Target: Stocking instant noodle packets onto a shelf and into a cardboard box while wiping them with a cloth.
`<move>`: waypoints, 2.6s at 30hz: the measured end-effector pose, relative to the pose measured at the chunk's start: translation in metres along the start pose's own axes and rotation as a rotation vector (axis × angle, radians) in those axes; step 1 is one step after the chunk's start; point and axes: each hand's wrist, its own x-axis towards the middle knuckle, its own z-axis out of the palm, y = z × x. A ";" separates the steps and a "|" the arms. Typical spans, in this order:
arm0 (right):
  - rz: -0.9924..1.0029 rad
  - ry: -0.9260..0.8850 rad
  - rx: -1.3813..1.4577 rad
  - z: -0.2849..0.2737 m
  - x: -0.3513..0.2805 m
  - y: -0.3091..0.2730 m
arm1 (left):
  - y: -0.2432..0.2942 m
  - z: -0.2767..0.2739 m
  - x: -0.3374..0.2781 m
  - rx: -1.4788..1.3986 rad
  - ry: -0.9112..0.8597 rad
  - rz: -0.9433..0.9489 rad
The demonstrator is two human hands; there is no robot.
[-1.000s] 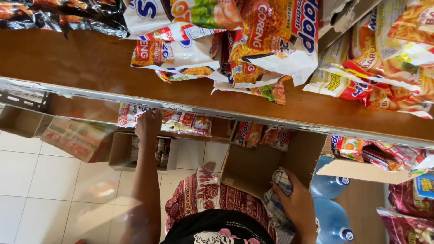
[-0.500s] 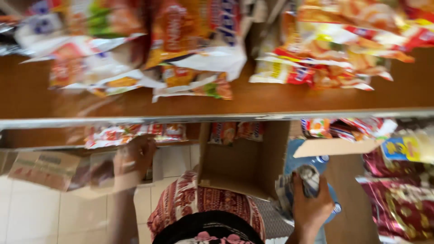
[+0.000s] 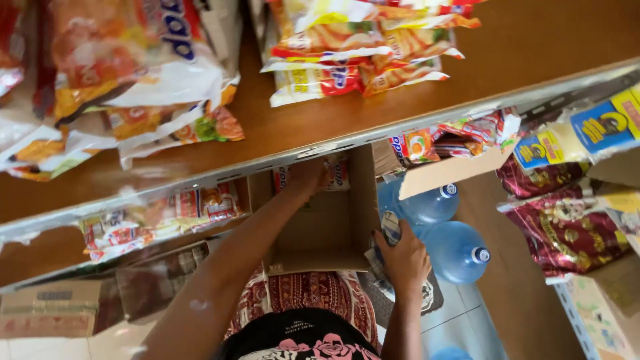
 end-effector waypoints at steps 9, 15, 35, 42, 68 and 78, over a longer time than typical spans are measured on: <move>0.114 -0.041 0.091 -0.011 -0.019 -0.004 | -0.009 0.007 0.017 -0.184 0.235 0.165; 0.027 0.008 0.144 -0.009 -0.019 -0.003 | 0.002 0.007 0.009 -0.410 0.453 0.164; -0.419 0.028 -0.081 0.016 0.017 0.028 | -0.144 -0.033 -0.322 -1.636 0.433 0.254; -0.471 -0.040 0.044 -0.014 0.010 -0.035 | -0.222 -0.035 -0.374 -1.360 0.742 -0.051; -0.487 -0.266 0.242 -0.029 -0.056 -0.099 | -0.253 0.117 -0.060 -0.570 1.130 -0.028; -0.461 -0.280 0.261 -0.028 -0.058 -0.093 | -0.220 0.084 -0.082 -1.001 0.845 -0.145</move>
